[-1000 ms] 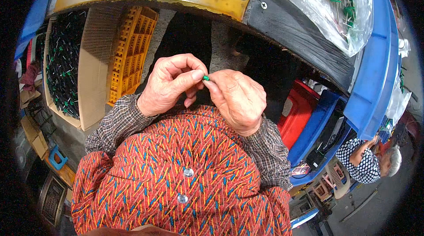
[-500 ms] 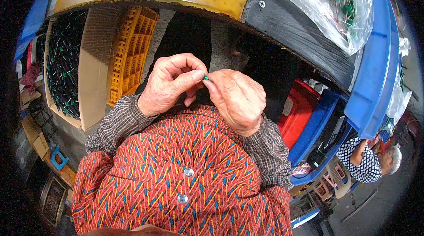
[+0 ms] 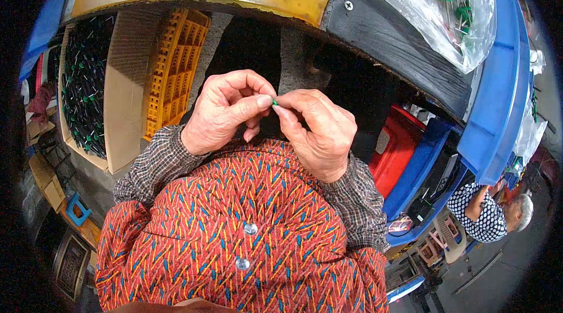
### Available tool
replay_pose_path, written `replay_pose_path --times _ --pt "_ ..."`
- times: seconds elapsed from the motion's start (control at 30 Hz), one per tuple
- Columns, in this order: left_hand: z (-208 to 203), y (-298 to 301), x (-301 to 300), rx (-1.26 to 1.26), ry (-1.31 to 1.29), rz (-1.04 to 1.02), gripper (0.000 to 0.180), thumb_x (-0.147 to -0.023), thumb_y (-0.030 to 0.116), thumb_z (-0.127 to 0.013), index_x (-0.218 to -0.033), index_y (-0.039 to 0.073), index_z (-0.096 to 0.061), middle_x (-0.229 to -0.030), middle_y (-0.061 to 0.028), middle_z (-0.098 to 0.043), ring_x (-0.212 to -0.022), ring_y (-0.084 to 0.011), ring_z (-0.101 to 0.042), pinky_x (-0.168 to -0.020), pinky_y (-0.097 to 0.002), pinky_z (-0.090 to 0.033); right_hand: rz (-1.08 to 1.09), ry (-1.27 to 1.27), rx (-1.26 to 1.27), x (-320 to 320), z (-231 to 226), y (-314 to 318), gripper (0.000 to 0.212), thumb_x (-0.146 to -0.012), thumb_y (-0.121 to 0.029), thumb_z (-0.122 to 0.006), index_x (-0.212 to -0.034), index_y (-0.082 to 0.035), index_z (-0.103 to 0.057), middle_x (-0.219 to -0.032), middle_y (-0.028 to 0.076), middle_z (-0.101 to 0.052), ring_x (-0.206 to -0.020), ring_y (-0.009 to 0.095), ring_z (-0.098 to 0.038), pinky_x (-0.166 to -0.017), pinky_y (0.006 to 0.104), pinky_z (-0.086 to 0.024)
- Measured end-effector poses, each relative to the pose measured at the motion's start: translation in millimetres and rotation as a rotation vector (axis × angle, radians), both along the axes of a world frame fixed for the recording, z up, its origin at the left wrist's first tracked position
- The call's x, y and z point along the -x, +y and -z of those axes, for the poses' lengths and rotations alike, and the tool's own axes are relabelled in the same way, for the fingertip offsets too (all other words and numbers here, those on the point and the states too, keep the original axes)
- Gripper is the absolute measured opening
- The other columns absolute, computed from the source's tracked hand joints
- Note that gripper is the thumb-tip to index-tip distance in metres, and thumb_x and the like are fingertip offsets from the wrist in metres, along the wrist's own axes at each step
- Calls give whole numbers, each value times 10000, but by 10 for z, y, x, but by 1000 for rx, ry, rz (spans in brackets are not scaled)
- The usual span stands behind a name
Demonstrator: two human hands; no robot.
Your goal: The person assembles components by fitting plastic pieces and pins together by hand and placing the finished assemblies into a box and a tray.
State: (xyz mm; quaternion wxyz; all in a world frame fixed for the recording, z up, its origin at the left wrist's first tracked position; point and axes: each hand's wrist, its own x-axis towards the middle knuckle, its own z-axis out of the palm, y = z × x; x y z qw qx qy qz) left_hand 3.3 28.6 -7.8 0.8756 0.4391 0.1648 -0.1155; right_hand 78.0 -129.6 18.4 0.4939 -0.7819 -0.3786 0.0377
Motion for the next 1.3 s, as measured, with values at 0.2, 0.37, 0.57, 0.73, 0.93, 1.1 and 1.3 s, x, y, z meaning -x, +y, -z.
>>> replay_pose_path --times 0.2,0.37,0.57,0.73,0.93,1.1,1.3 --pt "0 7 -11 32 -1 -4 106 -894 77 -619 -943 -15 -599 -772 -32 -610 -532 -50 -526 -433 -200 -460 45 100 26 21 -18 -2 140 -720 50 -709 -846 21 -655 -741 113 -648 -639 195 -644 -553 268 -499" --pt "-2 2 -21 55 -10 -29 115 -890 70 -622 -956 -21 -598 -791 -38 -615 -531 -49 -529 -430 -200 -466 70 145 15 34 7 -4 144 -724 48 -708 -858 21 -660 -745 113 -652 -640 194 -644 -556 271 -499" --pt "-9 13 -30 107 9 -29 132 -888 76 -628 -970 -23 -598 -801 -41 -620 -525 -52 -533 -427 -207 -474 92 174 3 39 21 9 149 -728 47 -706 -868 20 -662 -755 116 -657 -649 201 -649 -560 278 -497" --pt "6 11 -33 199 30 -30 143 -887 84 -632 -974 -24 -597 -794 -42 -618 -528 -55 -532 -428 -211 -476 107 289 -2 45 40 0 148 -742 53 -700 -882 23 -663 -749 108 -650 -605 156 -634 -537 254 -488" --pt "16 -1 -45 245 81 -16 147 -895 105 -628 -979 -11 -597 -733 -18 -572 -549 -49 -494 -432 -211 -472 83 429 -73 36 73 -26 125 -787 53 -673 -910 36 -658 -804 104 -651 -615 119 -630 -540 223 -492" --pt "-5 29 -6 268 90 -32 133 -897 108 -626 -970 1 -597 -717 -10 -555 -549 -47 -480 -434 -216 -467 66 514 -93 50 64 5 122 -797 62 -659 -918 43 -654 -832 105 -650 -625 113 -630 -547 218 -497" --pt "16 -13 -6 213 95 -74 119 -892 89 -626 -965 -1 -594 -700 -8 -547 -542 -48 -473 -427 -217 -462 81 596 -135 47 81 2 124 -805 68 -652 -928 50 -649 -836 98 -646 -641 106 -631 -549 211 -501"
